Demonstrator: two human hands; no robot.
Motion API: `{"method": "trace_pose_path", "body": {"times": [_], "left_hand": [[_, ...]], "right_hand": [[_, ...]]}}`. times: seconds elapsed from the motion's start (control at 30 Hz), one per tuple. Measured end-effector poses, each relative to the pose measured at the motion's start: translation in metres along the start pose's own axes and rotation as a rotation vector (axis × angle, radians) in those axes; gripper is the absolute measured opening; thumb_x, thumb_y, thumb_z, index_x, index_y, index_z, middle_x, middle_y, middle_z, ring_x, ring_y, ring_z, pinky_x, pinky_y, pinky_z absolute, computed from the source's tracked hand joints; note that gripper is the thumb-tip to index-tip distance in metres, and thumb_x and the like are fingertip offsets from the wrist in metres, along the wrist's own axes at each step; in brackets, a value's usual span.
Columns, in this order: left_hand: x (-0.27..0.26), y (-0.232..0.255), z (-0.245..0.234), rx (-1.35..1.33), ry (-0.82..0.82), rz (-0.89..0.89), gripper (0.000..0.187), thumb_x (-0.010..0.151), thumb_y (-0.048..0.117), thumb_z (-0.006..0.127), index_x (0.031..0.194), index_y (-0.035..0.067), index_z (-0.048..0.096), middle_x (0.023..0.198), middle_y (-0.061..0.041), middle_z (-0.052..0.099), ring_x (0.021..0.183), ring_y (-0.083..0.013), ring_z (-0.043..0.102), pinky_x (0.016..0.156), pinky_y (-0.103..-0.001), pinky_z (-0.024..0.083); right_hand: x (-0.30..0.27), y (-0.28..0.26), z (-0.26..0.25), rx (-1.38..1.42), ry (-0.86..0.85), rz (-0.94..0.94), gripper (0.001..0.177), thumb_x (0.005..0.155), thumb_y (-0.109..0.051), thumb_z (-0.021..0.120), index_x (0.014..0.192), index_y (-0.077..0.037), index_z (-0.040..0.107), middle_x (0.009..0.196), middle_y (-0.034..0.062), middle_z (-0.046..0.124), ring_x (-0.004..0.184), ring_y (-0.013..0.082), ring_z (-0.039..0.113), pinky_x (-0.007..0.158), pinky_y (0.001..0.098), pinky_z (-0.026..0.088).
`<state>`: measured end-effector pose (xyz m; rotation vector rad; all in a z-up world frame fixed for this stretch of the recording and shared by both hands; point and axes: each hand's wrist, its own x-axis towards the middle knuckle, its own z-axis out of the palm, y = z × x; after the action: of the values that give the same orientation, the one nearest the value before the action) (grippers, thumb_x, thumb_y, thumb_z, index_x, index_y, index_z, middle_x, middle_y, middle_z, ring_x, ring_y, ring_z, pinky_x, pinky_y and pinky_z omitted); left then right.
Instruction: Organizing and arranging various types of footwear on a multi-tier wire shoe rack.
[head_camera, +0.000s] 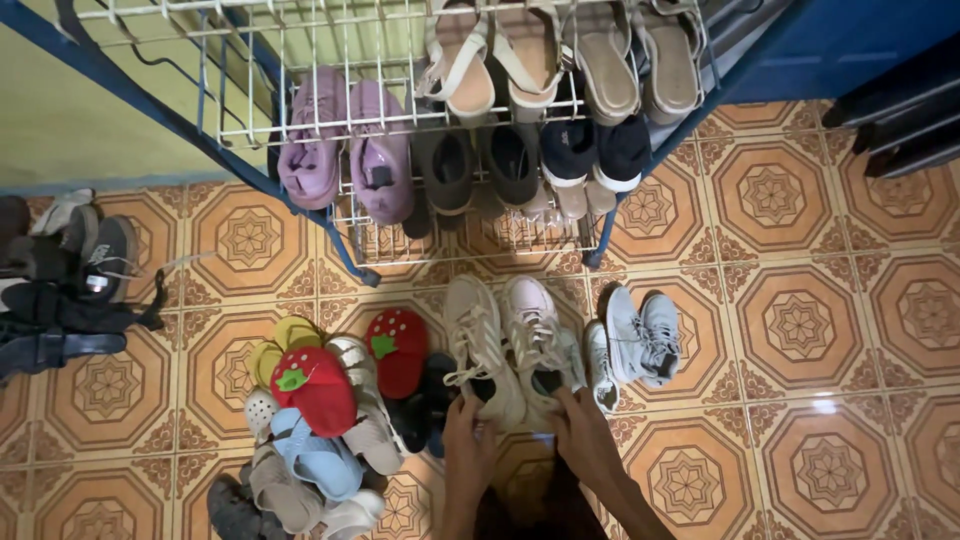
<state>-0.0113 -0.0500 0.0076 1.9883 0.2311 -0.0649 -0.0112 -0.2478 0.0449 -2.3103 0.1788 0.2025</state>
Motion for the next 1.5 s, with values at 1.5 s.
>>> {"method": "trace_pose_path", "body": {"times": [1.5], "left_hand": [[0.201, 0.197, -0.202, 0.098, 0.262, 0.396, 0.042, 0.084, -0.008, 0.061, 0.125, -0.001, 0.063, 0.119, -0.025, 0.065, 0.108, -0.0432, 0.065, 0.087, -0.045, 0.053]], "right_hand": [[0.201, -0.259, -0.040, -0.073, 0.132, -0.473, 0.035, 0.085, 0.003, 0.063, 0.120, -0.002, 0.062, 0.096, 0.0285, 0.058, 0.090, 0.0487, 0.061, 0.078, 0.0560, 0.049]]}}
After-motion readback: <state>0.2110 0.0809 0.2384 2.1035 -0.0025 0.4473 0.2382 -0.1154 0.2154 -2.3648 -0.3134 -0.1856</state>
